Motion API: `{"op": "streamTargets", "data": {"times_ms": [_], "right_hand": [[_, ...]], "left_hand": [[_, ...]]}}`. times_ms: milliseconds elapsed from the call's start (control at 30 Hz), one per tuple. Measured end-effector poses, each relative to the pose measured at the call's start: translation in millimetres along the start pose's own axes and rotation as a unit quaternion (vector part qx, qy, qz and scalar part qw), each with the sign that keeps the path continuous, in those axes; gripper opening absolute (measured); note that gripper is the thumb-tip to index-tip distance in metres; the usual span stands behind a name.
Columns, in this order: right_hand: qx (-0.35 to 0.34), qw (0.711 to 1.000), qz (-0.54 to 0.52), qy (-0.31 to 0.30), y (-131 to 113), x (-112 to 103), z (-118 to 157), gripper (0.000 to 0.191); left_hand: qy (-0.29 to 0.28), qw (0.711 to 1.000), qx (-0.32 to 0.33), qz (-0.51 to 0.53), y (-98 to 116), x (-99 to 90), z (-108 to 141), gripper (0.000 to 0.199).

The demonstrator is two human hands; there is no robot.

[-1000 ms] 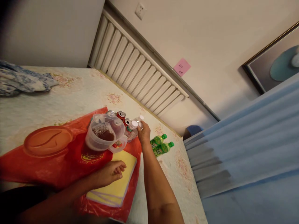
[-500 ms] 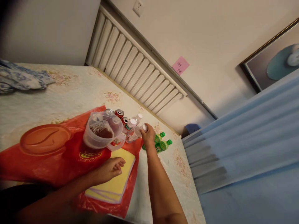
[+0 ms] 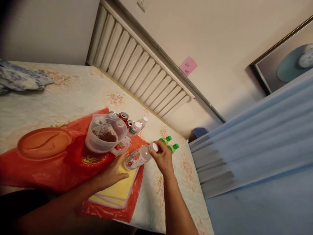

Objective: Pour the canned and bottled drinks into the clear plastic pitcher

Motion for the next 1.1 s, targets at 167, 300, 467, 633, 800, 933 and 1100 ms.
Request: {"op": "streamTargets", "data": {"times_ms": [167, 300, 467, 633, 800, 933, 1100], "right_hand": [[0.002, 0.999, -0.019, -0.041, -13, 14, 32, 0.035], [-0.027, 0.998, 0.011, -0.054, -22, 22, 44, 0.036], [-0.029, 0.997, -0.011, -0.063, -20, 22, 45, 0.039], [0.016, 0.996, -0.068, -0.055, -9, 23, 47, 0.039], [0.042, 0.988, -0.141, -0.054, -10, 27, 51, 0.038], [0.055, 0.979, -0.191, -0.040, -10, 31, 52, 0.040], [0.066, 0.962, -0.265, 0.017, -6, 34, 49, 0.042]], "left_hand": [[-0.009, 1.000, 0.005, 0.012, 7, -1.4, 0, 0.093], [-0.030, 0.999, 0.002, -0.018, 9, -4.7, 0, 0.078], [-0.052, 0.998, -0.007, -0.031, 20, -9.7, 2, 0.063], [-0.078, 0.996, -0.038, -0.004, 35, -13.8, 5, 0.061], [-0.096, 0.994, -0.052, 0.021, 36, -15.2, 7, 0.062], [-0.103, 0.994, -0.048, -0.002, 33, -17.5, 9, 0.065], [-0.115, 0.992, -0.042, -0.020, 35, -21.7, 12, 0.064]]}}
Point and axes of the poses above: each hand's wrist, its own z-axis away from the middle knuckle, its own x-axis out of the palm, y = z × x, the point moved 1 cm from there along -z, towards the middle knuckle, and after that the axes turned 5 degrees about x, right-handed, at the moved point
